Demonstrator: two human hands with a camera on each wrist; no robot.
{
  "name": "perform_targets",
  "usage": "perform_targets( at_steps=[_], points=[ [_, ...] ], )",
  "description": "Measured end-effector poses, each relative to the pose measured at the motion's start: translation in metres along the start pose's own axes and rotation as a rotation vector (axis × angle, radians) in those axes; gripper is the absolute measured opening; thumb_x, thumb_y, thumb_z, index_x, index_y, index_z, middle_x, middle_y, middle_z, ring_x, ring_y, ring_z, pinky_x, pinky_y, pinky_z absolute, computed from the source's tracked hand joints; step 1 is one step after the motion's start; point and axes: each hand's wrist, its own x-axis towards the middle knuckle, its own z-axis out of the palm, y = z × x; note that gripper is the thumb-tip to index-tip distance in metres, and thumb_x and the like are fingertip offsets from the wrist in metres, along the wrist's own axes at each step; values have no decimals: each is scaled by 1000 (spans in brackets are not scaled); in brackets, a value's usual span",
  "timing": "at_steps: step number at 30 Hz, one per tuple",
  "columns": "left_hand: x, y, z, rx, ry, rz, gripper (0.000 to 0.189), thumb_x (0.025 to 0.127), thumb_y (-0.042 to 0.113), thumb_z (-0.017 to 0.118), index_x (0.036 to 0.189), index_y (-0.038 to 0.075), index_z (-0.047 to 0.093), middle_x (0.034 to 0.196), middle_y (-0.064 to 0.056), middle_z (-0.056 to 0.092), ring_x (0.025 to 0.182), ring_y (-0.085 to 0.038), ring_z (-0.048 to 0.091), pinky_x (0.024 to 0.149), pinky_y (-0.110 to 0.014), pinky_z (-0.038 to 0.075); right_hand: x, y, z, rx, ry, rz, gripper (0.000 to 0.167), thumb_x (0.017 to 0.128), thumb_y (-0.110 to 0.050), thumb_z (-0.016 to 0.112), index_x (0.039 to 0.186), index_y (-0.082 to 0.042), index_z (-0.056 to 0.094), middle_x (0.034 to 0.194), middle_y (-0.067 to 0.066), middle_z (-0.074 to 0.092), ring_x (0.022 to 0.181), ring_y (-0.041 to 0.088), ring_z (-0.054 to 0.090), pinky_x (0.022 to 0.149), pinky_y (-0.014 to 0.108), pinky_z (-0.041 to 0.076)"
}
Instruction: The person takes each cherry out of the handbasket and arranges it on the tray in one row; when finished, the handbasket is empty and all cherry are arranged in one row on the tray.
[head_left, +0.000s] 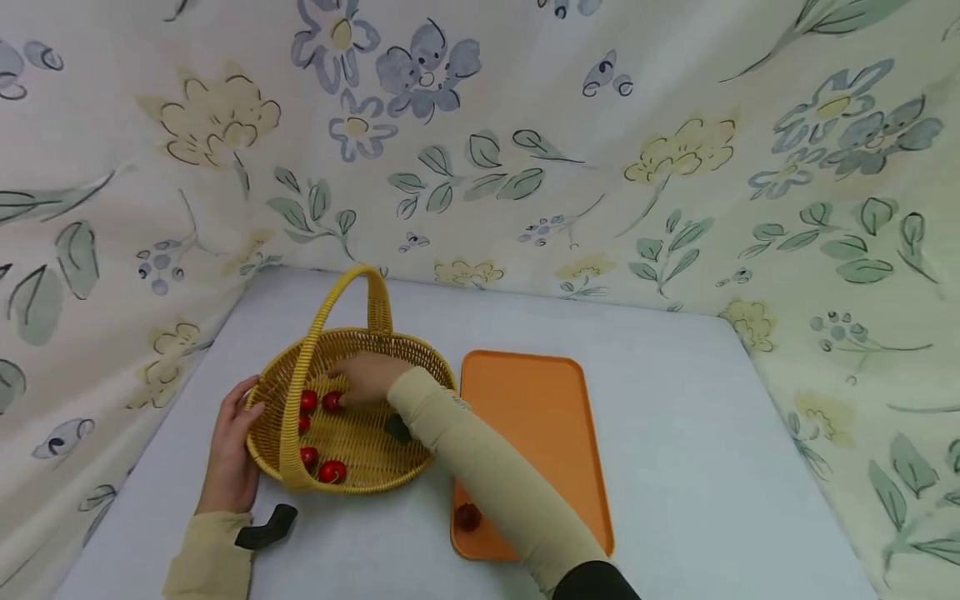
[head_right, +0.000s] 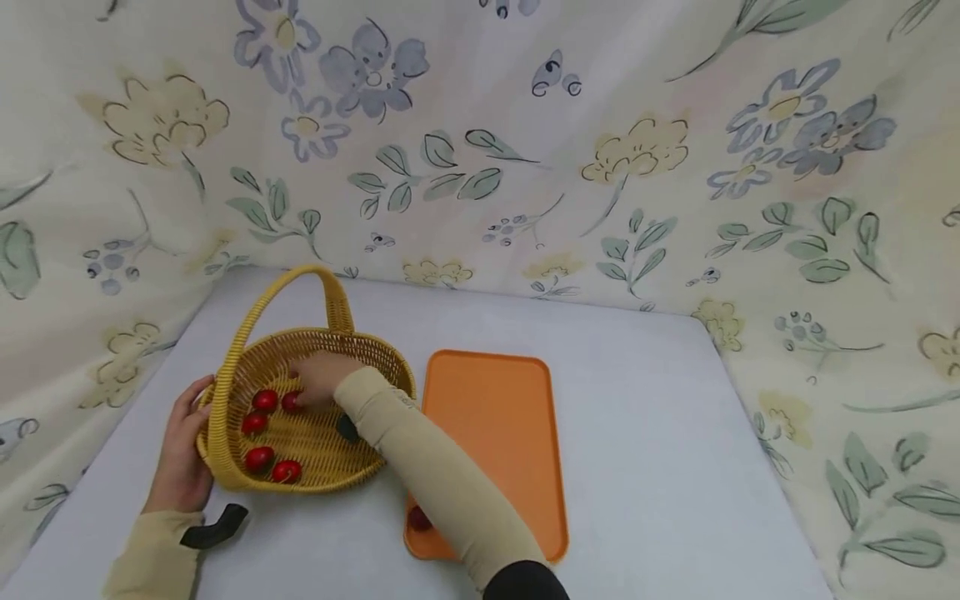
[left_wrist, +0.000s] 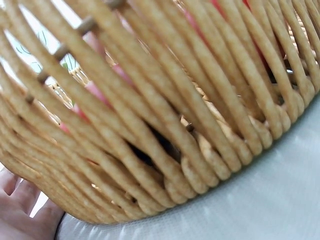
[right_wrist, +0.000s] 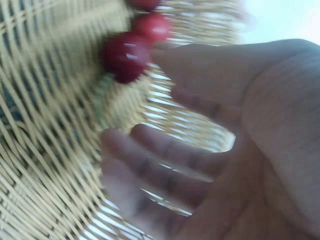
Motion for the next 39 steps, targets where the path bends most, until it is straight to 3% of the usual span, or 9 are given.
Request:
perform_targets(
  at_steps=[3, 6, 8, 13, 17, 22, 28, 34, 39],
  points=[
    [-1, -1, 1, -1, 1, -12, 44, 102, 17, 43, 146, 20, 33, 137, 4, 36, 114, -5, 48, 84, -16, 47, 18, -9, 10, -102, -5, 3, 44, 94, -37, 59, 137, -26, 51, 132, -10, 56, 123, 7, 50, 98, 19, 40],
    [-2, -3, 2, 23, 10, -17, 45, 102, 18, 44, 146, 21, 33, 137, 4, 36, 114, -6, 47, 84, -16, 47, 28, -14, 19, -180, -2, -47, 30, 94, -34, 60, 122, -24, 58, 112, -11, 62, 102, 3, 57, 85, 18, 44],
    [-2, -3, 3, 38, 12, -19, 45, 102, 20, 44, 146, 21, 33, 137, 3, 35, 115, -7, 46, 84, -16, 47, 32, -15, 23, -187, 2, -79, 19, 94, -30, 61, 112, -23, 60, 99, -12, 62, 90, 3, 56, 77, 17, 44],
    [-2, -5, 6, 60, 12, -12, 45, 103, 20, 43, 147, 21, 31, 139, 2, 33, 118, -9, 44, 86, -16, 46, 21, -12, 16, -102, 16, -122, 11, 94, -25, 62, 103, -20, 59, 91, -11, 59, 79, 3, 51, 69, 16, 40],
    [0, -6, 9, 53, 10, -23, 46, 103, 20, 42, 147, 19, 30, 140, 2, 34, 117, -8, 45, 85, -16, 47, -9, -2, -4, -17, 45, -150, 17, 93, -32, 62, 97, -18, 55, 84, -8, 55, 72, 4, 46, 62, 17, 36],
    [3, -7, 11, 54, -3, -26, 45, 103, 19, 42, 147, 19, 31, 140, 2, 35, 117, -8, 45, 85, -16, 46, -59, 14, -32, 56, 138, -111, 28, 92, -43, 60, 93, -18, 49, 76, -6, 49, 64, 6, 43, 56, 20, 34],
    [2, -7, 8, 43, -18, -17, 45, 103, 18, 42, 146, 19, 31, 141, 1, 34, 117, -7, 46, 86, -16, 46, -128, 30, -55, 147, 300, -95, 26, 92, -34, 63, 107, -15, 52, 89, -4, 54, 77, 8, 51, 65, 21, 43],
    [3, -7, 1, 3, -24, 9, 44, 103, 14, 41, 146, 17, 32, 140, 0, 35, 114, -6, 50, 84, -17, 48, -184, 50, -35, 314, 502, -147, 31, 94, -19, 62, 125, -16, 58, 103, -3, 54, 85, 6, 52, 74, 22, 48],
    [2, -4, -1, 7, -22, 15, 44, 103, 14, 40, 146, 18, 32, 140, 0, 36, 113, -6, 50, 83, -17, 48, -212, 59, 3, 481, 540, -221, 31, 94, -12, 60, 125, -13, 54, 113, -3, 56, 96, 6, 57, 81, 22, 51]
  ],
)
